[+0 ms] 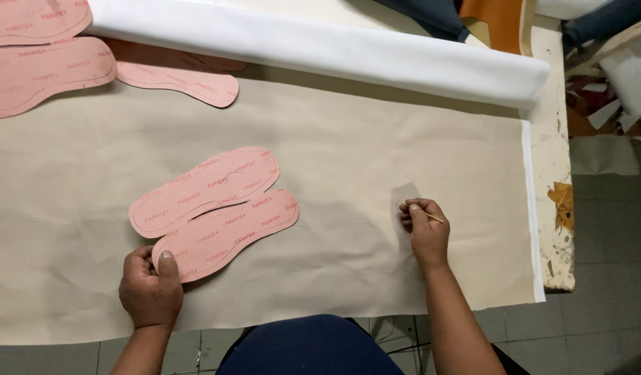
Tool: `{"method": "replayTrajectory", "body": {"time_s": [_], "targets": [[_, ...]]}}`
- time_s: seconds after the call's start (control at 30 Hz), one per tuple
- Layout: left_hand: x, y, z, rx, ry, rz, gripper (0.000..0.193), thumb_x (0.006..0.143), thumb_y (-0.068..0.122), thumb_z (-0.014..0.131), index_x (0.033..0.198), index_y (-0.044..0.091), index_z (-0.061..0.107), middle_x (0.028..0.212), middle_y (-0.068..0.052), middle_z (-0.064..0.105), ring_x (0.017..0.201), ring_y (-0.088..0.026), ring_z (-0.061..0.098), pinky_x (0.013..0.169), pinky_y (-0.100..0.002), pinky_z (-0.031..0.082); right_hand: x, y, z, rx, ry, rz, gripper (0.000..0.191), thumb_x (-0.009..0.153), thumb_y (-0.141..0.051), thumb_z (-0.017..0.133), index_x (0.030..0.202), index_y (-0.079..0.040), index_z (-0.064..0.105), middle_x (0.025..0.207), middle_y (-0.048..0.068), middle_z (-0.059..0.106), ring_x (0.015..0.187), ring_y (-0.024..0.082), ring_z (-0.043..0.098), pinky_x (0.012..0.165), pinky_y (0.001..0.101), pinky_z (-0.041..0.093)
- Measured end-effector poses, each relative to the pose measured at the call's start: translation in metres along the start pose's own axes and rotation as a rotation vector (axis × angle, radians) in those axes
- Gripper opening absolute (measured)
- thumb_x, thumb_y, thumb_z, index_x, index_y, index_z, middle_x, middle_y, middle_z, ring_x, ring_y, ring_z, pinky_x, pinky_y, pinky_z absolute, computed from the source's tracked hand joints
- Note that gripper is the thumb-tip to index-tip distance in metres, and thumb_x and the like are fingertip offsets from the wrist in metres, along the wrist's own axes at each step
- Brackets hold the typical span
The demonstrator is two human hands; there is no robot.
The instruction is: The person traces around pink insole-shaped paper patterns with a pen onto a large sheet of paper on the worktable, holding each pattern steady with the other hand. They then move the traced patterns aside and stack them with other cut patterns near a notebook and scissors.
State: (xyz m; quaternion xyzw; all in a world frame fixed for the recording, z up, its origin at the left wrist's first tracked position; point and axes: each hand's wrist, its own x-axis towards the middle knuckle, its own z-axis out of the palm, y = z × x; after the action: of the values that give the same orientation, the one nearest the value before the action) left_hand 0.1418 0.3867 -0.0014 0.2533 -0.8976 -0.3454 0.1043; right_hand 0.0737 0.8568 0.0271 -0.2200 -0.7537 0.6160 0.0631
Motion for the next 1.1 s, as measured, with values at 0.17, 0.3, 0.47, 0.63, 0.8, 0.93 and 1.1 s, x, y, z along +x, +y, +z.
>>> {"method": "replayTrajectory", "body": {"time_s": [0.17, 0.3, 0.47, 0.63, 0.8, 0.93, 1.1], "targets": [[-0.001, -0.002, 0.003, 0.016, 0.015, 0.004, 0.036, 0.098, 0.03, 0.066, 0.114, -0.001, 0.064, 0.089, -0.013, 0.07, 0.079, -0.027, 0.068, 0.075, -0.041, 0.055, 0.0, 0.008, -0.001, -0.007, -0.015, -0.027, 0.018, 0.102, -0.013, 0.054, 0.109, -0.001, 0.065, 0.101, 0.007, 0.072, 0.088, 0.012, 0.065, 0.08, 0.0281, 0.056], [-0.001, -0.001, 0.005, 0.003, 0.039, -0.001, 0.036, 0.097, 0.03, 0.065, 0.114, -0.002, 0.064, 0.091, -0.013, 0.07, 0.08, -0.026, 0.068, 0.076, -0.04, 0.055, -0.001, 0.01, -0.003, -0.056, -0.02, -0.045, 0.018, 0.102, -0.014, 0.054, 0.108, -0.002, 0.066, 0.101, 0.006, 0.072, 0.089, 0.012, 0.066, 0.081, 0.0279, 0.057], [-0.003, 0.001, 0.007, 0.024, 0.053, 0.013, 0.036, 0.099, 0.03, 0.065, 0.114, -0.002, 0.065, 0.094, -0.014, 0.071, 0.083, -0.027, 0.068, 0.078, -0.04, 0.054, 0.001, 0.012, -0.015, -0.122, -0.086, 0.01, 0.018, 0.1, -0.012, 0.054, 0.101, 0.0, 0.068, 0.093, 0.008, 0.072, 0.082, 0.013, 0.064, 0.075, 0.0286, 0.056], [0.0, 0.009, 0.001, -0.098, -0.001, -0.049, 0.033, 0.099, 0.026, 0.063, 0.115, -0.004, 0.064, 0.094, -0.014, 0.071, 0.083, -0.023, 0.068, 0.077, -0.036, 0.054, -0.007, 0.011, -0.017, 0.034, -0.116, 0.07, 0.018, 0.101, -0.012, 0.052, 0.099, 0.001, 0.064, 0.09, 0.009, 0.069, 0.079, 0.014, 0.061, 0.071, 0.0305, 0.052], [0.009, 0.011, -0.018, -0.316, -0.088, -0.192, 0.03, 0.1, 0.021, 0.059, 0.116, -0.004, 0.061, 0.093, -0.015, 0.071, 0.083, -0.022, 0.065, 0.076, -0.033, 0.052, -0.026, -0.006, 0.024, 0.076, -0.22, 0.022, 0.02, 0.102, -0.013, 0.051, 0.102, 0.001, 0.066, 0.094, 0.009, 0.071, 0.085, 0.015, 0.063, 0.079, 0.0313, 0.054], [0.041, -0.023, -0.055, -0.363, 0.021, -0.175, 0.031, 0.103, 0.02, 0.055, 0.117, -0.007, 0.058, 0.104, -0.016, 0.07, 0.093, -0.021, 0.066, 0.084, -0.033, 0.052, -0.045, -0.022, 0.103, 0.09, -0.366, 0.014, 0.022, 0.1, -0.012, 0.052, 0.111, 0.0, 0.067, 0.102, 0.009, 0.073, 0.091, 0.016, 0.067, 0.084, 0.0322, 0.056], [0.114, -0.096, -0.125, -0.09, 0.178, -0.092, 0.034, 0.105, 0.02, 0.056, 0.121, -0.01, 0.058, 0.111, -0.023, 0.068, 0.1, -0.031, 0.067, 0.09, -0.042, 0.052, -0.045, -0.051, 0.22, 0.173, -0.316, 0.026, 0.023, 0.102, -0.013, 0.054, 0.116, 0.0, 0.066, 0.107, 0.009, 0.071, 0.094, 0.016, 0.067, 0.084, 0.0324, 0.057]]}}
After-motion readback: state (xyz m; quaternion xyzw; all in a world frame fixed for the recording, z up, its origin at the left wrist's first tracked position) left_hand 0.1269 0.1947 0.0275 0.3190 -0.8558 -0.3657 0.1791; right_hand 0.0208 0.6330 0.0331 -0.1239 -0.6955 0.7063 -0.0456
